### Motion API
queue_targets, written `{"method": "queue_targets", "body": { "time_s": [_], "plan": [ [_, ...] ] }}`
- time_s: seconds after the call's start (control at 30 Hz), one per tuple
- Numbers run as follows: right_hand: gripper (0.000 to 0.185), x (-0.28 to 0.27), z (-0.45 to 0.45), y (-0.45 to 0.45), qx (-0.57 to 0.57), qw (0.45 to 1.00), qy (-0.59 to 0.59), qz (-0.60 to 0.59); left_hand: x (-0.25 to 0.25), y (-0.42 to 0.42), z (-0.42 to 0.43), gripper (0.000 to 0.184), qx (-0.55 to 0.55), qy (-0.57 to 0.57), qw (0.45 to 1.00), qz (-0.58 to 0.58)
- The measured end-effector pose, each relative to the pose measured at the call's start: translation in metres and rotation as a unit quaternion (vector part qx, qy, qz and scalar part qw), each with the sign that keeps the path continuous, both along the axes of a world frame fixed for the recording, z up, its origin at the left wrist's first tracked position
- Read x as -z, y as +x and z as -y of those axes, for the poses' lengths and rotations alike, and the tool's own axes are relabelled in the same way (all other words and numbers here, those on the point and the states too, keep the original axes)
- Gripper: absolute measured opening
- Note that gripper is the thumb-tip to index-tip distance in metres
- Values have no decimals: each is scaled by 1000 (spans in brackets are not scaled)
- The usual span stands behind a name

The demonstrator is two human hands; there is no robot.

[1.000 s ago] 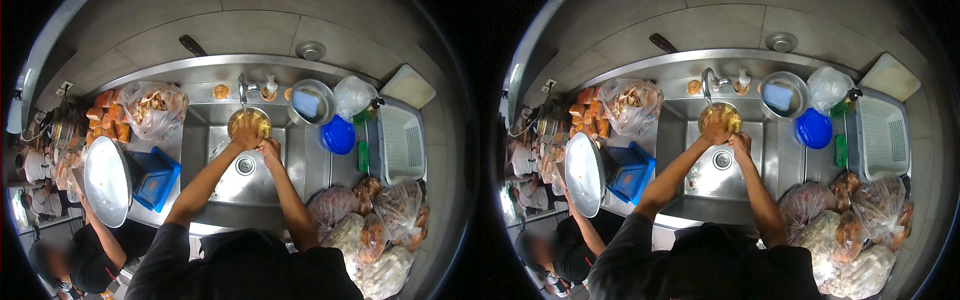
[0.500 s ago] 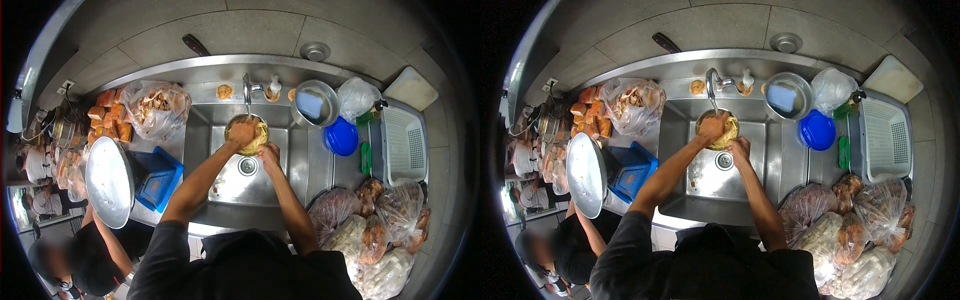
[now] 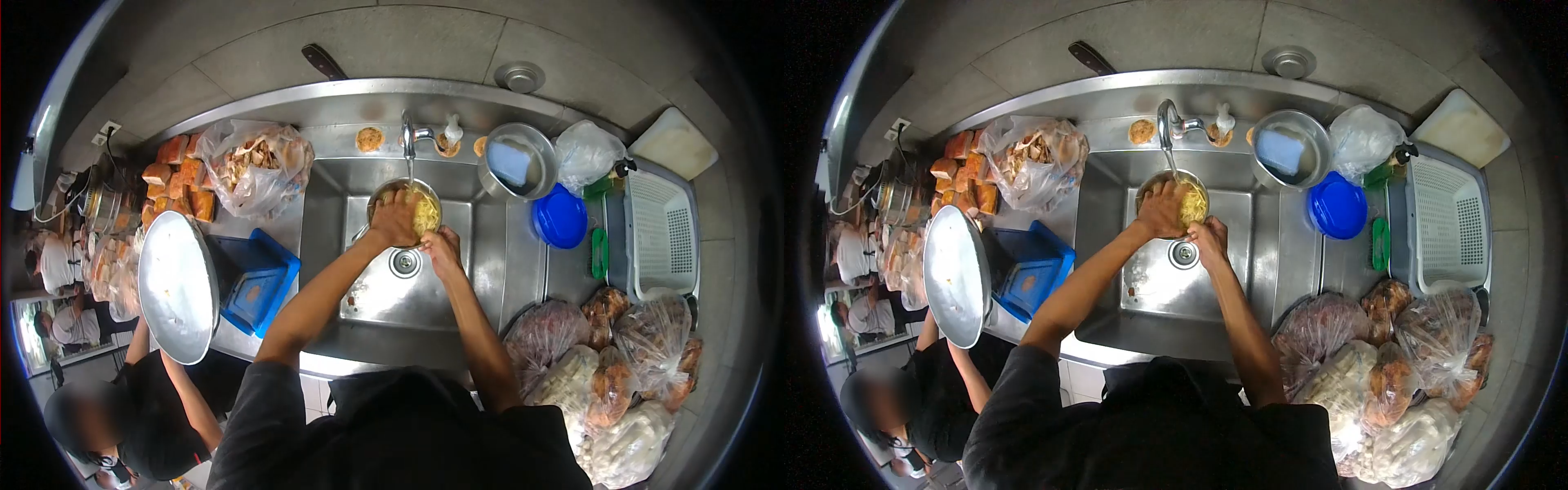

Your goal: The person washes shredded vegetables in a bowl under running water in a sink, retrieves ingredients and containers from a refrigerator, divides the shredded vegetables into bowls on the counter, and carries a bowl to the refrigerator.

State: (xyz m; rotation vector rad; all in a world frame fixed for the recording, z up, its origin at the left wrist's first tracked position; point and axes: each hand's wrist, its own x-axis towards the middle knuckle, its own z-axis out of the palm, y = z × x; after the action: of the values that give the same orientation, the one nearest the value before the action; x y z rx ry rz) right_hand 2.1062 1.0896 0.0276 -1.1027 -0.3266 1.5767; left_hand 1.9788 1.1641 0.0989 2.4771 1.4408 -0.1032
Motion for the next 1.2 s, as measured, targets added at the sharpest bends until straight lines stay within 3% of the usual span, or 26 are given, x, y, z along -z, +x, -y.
{"method": "queue_targets", "body": {
  "time_s": [0.23,0.4,0.53,0.7,0.8,0.97,1.07,1.17,1.2],
  "plan": [
    [16,6,2,-5,23,999,-21,7,8,2,-11,75,-7,-36,999,32],
    [12,15,-2,8,-11,1000,-17,21,-8,7,-8,59,-5,30,996,79],
    [12,18,-2,12,-4,999,-21,32,-4,9,-9,60,-8,68,993,93],
    [16,15,0,13,32,999,-21,12,15,8,6,80,18,-25,995,97],
    [17,19,4,11,32,999,24,23,32,5,10,88,36,-4,992,119],
    [16,16,3,15,19,999,2,28,39,4,0,77,23,-53,993,100],
    [16,16,2,17,16,1000,-14,10,28,2,-11,70,-21,-141,975,171],
    [16,23,3,13,19,1000,-10,3,5,7,2,60,-29,27,994,97],
    [16,23,2,12,17,1000,-9,0,7,7,2,60,-30,27,994,97]
  ]
}}
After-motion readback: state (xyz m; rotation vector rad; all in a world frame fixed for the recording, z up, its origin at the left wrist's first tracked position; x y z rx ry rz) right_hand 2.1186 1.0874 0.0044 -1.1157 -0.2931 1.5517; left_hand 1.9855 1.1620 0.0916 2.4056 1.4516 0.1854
